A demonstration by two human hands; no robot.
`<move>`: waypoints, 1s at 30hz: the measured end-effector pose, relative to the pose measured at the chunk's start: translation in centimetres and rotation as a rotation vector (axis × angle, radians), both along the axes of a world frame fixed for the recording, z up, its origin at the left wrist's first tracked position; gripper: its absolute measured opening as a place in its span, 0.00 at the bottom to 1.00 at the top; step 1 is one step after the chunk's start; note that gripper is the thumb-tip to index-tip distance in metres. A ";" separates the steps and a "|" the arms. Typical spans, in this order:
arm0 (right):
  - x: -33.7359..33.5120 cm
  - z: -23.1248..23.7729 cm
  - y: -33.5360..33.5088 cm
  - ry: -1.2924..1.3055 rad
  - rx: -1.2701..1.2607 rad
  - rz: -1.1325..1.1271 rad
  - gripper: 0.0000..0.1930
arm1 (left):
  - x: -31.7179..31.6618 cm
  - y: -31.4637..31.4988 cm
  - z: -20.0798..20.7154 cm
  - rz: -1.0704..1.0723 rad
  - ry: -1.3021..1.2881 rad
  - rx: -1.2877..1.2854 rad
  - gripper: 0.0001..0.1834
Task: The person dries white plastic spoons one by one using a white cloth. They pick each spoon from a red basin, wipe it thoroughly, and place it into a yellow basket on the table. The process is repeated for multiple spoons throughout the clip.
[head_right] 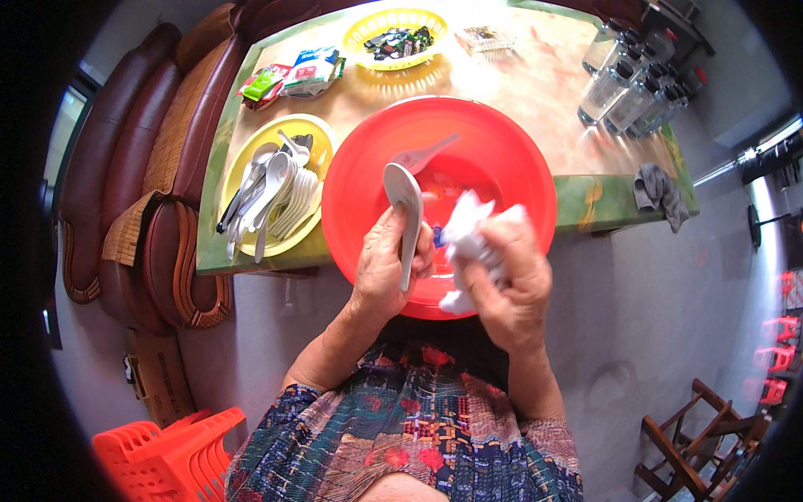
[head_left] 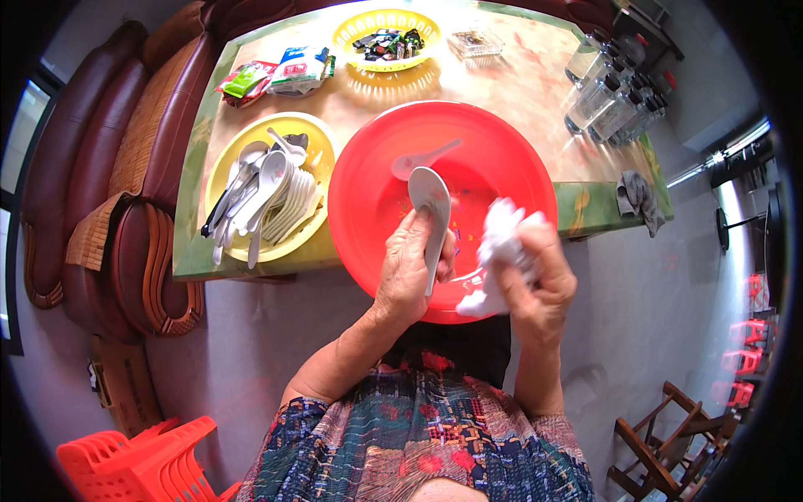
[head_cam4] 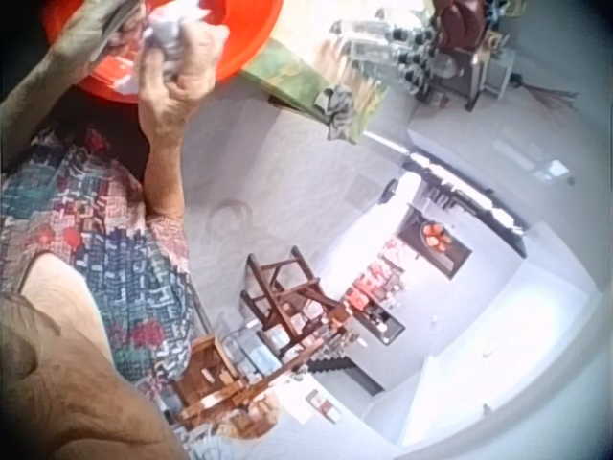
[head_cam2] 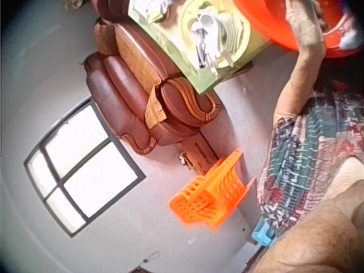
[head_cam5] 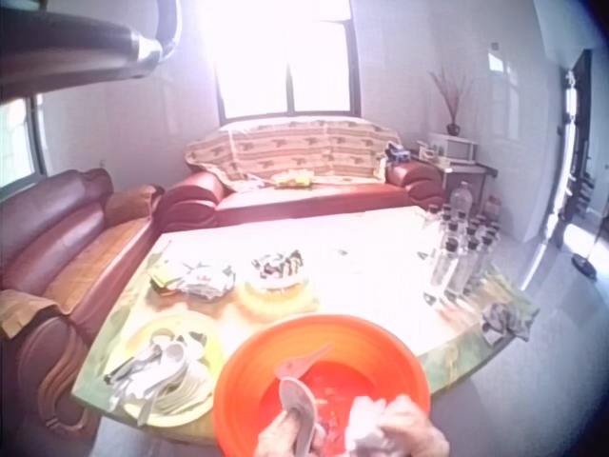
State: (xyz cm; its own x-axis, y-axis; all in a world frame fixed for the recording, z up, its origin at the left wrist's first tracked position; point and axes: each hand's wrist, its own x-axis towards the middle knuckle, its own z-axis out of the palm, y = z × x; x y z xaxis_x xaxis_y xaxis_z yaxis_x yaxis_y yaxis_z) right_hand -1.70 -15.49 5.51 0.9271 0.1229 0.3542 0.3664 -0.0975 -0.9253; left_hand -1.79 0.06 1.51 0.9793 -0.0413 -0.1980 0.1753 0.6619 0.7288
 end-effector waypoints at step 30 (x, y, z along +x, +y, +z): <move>3.2 0.3 3.5 -0.562 -0.223 0.025 0.16 | -0.9 -0.5 1.2 -0.234 -0.054 0.040 0.21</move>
